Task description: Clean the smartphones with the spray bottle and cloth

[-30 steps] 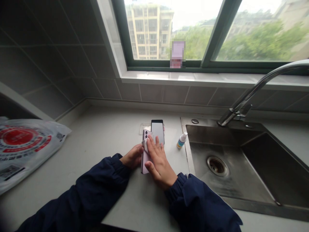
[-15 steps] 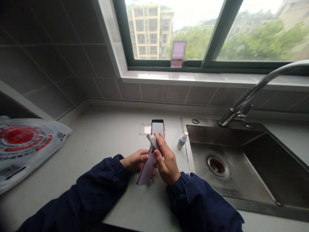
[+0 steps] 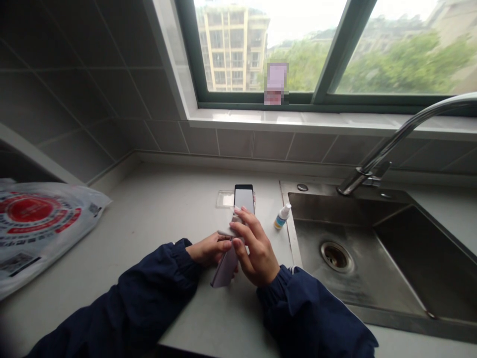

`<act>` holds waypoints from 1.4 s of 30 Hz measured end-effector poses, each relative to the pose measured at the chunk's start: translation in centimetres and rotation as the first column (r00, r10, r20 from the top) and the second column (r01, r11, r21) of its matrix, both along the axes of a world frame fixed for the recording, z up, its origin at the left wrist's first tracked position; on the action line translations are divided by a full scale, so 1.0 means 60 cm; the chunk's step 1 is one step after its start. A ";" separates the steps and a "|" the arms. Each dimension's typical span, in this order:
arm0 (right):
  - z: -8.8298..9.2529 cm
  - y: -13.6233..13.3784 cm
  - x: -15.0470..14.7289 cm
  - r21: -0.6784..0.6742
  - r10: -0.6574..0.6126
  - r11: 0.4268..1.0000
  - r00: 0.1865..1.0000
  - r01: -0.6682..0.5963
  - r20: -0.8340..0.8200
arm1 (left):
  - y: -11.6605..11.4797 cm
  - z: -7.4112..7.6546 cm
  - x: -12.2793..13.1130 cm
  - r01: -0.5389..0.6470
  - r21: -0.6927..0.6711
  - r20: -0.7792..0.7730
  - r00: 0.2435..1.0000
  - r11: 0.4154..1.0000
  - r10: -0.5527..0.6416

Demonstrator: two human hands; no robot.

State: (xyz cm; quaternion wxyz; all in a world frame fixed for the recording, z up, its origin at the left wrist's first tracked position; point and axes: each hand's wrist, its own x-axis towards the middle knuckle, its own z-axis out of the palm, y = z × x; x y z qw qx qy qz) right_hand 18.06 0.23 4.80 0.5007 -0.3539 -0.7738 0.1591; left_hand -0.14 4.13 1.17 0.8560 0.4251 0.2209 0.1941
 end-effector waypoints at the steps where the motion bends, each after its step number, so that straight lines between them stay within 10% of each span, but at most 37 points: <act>1: 0.001 -0.001 0.000 0.007 0.009 1.000 1.000 -0.009 0.018 | -0.001 -0.001 0.000 -0.020 -0.001 -0.004 1.000 1.000 0.020; 42: -0.006 0.017 0.001 -0.326 -0.184 0.943 0.921 0.066 -0.344 | 0.005 0.003 -0.003 -0.121 0.016 0.146 0.982 0.993 0.118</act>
